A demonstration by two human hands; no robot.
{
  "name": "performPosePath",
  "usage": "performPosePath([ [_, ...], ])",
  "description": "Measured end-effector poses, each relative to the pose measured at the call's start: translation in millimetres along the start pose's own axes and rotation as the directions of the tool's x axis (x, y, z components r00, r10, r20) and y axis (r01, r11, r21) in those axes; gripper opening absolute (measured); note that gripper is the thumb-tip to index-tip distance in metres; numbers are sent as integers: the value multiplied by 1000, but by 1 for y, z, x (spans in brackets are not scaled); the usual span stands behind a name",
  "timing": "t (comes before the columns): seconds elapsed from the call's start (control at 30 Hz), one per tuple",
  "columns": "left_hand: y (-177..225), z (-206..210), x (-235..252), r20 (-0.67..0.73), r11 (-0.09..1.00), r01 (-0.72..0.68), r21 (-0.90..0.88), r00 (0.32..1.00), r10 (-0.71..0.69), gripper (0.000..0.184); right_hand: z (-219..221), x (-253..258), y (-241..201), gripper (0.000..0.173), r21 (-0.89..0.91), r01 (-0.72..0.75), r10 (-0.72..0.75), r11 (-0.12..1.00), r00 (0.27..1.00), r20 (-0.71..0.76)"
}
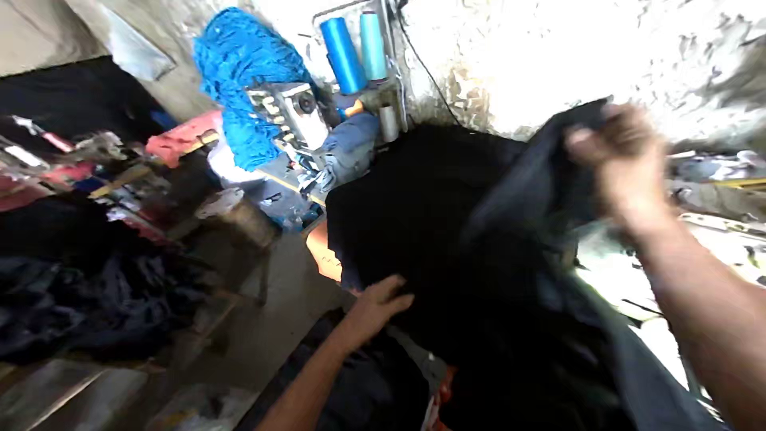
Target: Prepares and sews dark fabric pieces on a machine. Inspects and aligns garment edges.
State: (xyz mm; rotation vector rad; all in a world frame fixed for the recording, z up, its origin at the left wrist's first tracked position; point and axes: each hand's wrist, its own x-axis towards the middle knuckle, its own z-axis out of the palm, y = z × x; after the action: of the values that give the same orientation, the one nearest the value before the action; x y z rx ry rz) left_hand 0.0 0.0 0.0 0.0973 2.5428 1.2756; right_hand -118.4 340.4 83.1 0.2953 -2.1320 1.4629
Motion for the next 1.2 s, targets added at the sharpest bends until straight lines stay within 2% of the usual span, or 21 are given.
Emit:
performPosePath([
  [0.07,-65,8,-2,-7,989,141,-42,990,-141,42,50,-9,46,51,88,-109,91,990,979,185],
  [0.13,-113,16,-6,6,944,317,-91,948,-318,40,85,-17,84,57,122,-183,127,976,922,366],
  [0.2,-146,21,-5,29,890,446,93,892,-450,40,99,-21,108,57,102,-233,166,967,882,442],
  [0.23,-149,23,-2,28,846,472,249,869,-494,42,98,-24,118,54,79,-251,193,965,879,436],
  [0.27,-142,26,1,-18,807,457,375,874,-486,45,94,-28,129,49,41,-268,227,962,879,418],
  [0.3,-129,32,3,-93,807,396,438,913,-397,49,86,-35,140,43,-9,-286,267,958,880,394],
  [0.33,-114,39,8,-170,834,287,470,957,-234,51,78,-43,152,38,-43,-316,310,948,879,362],
  [0.37,-100,48,16,-231,858,130,497,973,-13,46,69,-54,162,35,-56,-353,350,934,876,332],
  [0.43,-73,66,47,-228,824,-192,534,905,359,33,58,-74,183,33,-77,-438,439,896,844,306],
  [0.5,-50,79,92,-95,764,-402,504,854,512,28,57,-87,196,31,-112,-495,504,862,811,296],
  [0.57,-33,87,144,44,748,-467,471,860,509,29,61,-93,198,29,-128,-521,534,844,797,280],
  [0.67,-18,91,216,128,700,-420,577,893,431,37,68,-91,194,30,-95,-582,581,807,758,297],
  [0.8,6,90,269,177,668,-385,637,916,360,47,89,-74,184,41,22,-774,717,632,595,363],
  [0.9,6,90,283,189,689,-464,557,879,438,35,105,-63,185,46,26,-835,777,549,522,353],
  [1.0,-7,89,280,151,656,-544,523,817,557,28,112,-56,192,46,-26,-817,770,576,532,351],
  [1.07,-12,88,281,119,661,-561,498,799,589,25,113,-52,197,36,-44,-819,777,571,523,351],
  [1.2,-4,83,282,116,747,-550,375,827,550,15,113,-50,198,18,33,-844,786,536,512,346],
])
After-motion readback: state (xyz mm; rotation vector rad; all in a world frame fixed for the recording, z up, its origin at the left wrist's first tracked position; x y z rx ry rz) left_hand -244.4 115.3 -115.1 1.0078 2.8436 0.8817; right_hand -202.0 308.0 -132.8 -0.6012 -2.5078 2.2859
